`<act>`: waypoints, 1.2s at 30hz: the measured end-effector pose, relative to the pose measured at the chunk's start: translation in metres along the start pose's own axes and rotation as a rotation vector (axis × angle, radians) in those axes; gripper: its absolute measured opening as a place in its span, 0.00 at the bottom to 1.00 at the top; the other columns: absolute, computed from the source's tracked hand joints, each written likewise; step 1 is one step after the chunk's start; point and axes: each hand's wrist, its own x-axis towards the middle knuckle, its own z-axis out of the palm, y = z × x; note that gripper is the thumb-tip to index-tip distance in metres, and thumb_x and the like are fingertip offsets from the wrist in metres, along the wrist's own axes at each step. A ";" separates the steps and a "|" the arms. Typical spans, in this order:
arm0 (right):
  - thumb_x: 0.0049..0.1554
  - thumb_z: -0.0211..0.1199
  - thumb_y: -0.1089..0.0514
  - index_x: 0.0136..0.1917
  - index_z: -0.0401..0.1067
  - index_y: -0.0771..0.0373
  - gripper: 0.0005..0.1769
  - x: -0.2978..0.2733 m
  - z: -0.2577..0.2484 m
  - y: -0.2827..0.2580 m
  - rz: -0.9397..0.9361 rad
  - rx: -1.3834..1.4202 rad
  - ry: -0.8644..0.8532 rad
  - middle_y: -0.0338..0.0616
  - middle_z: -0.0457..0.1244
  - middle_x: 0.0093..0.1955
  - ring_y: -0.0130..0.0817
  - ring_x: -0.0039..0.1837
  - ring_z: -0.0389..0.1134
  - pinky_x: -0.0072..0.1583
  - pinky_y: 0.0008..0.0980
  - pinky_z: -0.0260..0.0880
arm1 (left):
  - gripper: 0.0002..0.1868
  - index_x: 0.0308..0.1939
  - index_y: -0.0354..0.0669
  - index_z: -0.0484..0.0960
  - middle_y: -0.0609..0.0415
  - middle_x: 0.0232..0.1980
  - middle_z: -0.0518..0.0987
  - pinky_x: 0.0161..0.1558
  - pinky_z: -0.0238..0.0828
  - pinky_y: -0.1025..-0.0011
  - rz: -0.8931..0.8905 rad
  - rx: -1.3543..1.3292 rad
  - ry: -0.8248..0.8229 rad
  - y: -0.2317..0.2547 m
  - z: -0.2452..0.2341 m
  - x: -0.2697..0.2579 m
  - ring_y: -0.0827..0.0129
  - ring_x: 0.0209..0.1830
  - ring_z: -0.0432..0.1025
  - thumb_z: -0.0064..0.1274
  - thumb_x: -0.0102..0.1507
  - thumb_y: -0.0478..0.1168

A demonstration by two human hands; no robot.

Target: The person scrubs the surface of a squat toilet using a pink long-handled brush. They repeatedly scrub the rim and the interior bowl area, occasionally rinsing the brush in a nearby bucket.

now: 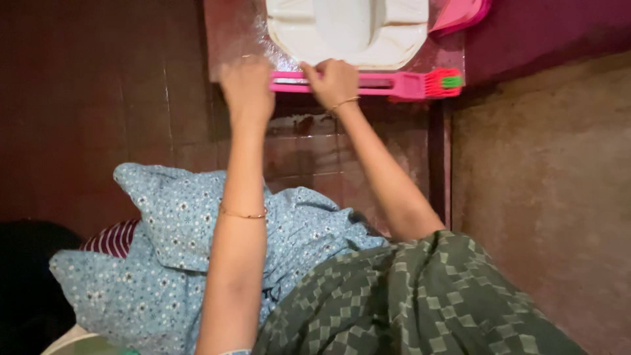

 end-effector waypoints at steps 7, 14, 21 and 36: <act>0.56 0.54 0.26 0.25 0.78 0.56 0.37 0.014 0.058 -0.125 -0.119 0.163 0.037 0.54 0.64 0.24 0.53 0.30 0.68 0.36 0.50 0.64 | 0.06 0.28 0.50 0.84 0.56 0.36 0.80 0.48 0.56 0.59 -0.142 0.139 0.287 -0.084 -0.100 -0.037 0.58 0.47 0.71 0.60 0.55 0.32; 0.53 0.55 0.24 0.21 0.73 0.61 0.41 0.017 0.079 -0.135 -0.133 0.097 -0.063 0.58 0.64 0.24 0.56 0.30 0.69 0.37 0.52 0.67 | 0.07 0.30 0.54 0.88 0.57 0.35 0.80 0.50 0.58 0.60 -0.250 0.204 0.190 -0.105 -0.102 -0.043 0.59 0.47 0.71 0.60 0.53 0.34; 0.59 0.57 0.29 0.25 0.76 0.62 0.38 0.033 0.026 -0.005 -0.070 -0.068 -0.177 0.58 0.63 0.25 0.56 0.33 0.68 0.38 0.51 0.64 | 0.07 0.32 0.46 0.86 0.47 0.37 0.82 0.45 0.63 0.55 -0.066 0.047 0.046 -0.023 -0.030 -0.007 0.51 0.43 0.72 0.64 0.51 0.37; 0.59 0.56 0.31 0.30 0.80 0.57 0.32 0.022 0.049 -0.091 -0.247 0.095 0.089 0.54 0.64 0.27 0.55 0.33 0.68 0.39 0.50 0.64 | 0.10 0.35 0.48 0.86 0.53 0.40 0.79 0.57 0.54 0.57 -0.250 0.019 0.358 -0.051 -0.083 -0.035 0.53 0.52 0.64 0.55 0.55 0.30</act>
